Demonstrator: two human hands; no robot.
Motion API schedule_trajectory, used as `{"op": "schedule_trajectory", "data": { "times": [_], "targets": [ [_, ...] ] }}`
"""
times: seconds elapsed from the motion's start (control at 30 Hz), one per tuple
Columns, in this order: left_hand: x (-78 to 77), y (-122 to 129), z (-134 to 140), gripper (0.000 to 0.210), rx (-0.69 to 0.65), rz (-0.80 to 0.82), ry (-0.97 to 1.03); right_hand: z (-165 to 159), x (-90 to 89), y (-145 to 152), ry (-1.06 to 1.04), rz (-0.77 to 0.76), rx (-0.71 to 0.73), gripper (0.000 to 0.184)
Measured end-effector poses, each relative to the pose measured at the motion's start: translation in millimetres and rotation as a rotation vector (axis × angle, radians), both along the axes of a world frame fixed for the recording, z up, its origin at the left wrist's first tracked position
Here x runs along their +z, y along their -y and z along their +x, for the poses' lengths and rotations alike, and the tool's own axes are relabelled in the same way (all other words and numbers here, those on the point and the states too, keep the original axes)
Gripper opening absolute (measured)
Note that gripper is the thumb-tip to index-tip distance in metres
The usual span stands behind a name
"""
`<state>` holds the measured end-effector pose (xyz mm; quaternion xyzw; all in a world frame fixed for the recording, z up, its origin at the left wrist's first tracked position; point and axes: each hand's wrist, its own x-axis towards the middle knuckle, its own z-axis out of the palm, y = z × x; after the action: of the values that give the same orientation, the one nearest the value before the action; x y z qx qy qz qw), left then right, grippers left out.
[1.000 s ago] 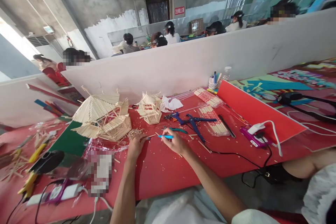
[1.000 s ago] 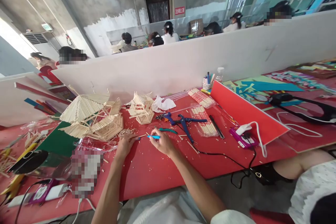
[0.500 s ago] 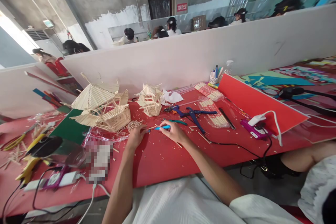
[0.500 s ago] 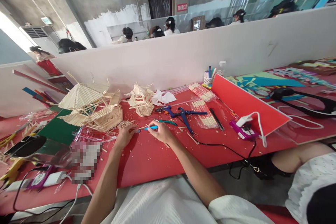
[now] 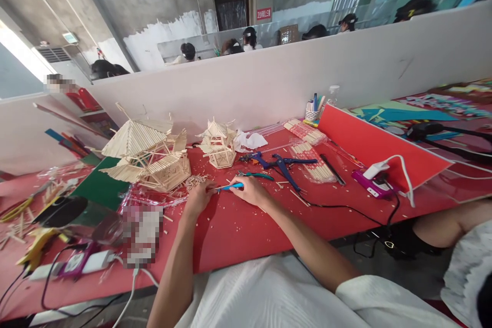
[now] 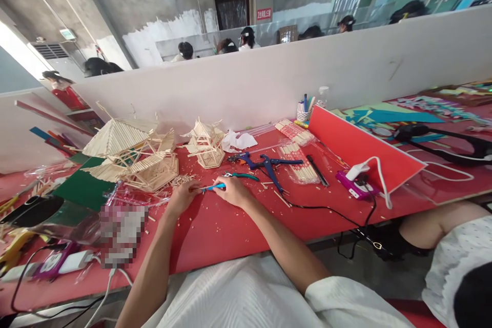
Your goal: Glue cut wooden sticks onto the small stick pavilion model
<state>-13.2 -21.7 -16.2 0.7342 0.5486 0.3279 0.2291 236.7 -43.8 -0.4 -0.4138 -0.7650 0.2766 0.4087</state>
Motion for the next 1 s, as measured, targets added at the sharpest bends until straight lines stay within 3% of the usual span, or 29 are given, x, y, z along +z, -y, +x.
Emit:
{"op": "schedule_trajectory", "data": {
  "times": [0.63, 0.83, 1.0],
  "targets": [
    [24.9, 11, 18, 0.035, 0.005, 0.091, 0.314, 6, 12.5, 1, -0.192, -0.088, 0.042, 0.016],
    [26.1, 13, 23, 0.035, 0.020, 0.108, 0.355, 0, 6.0, -1, -0.203, -0.132, 0.047, 0.017],
    [23.5, 14, 28, 0.035, 0.009, 0.111, 0.387, -1, 1.0, -3, -0.144, -0.074, 0.033, 0.023]
  ]
}}
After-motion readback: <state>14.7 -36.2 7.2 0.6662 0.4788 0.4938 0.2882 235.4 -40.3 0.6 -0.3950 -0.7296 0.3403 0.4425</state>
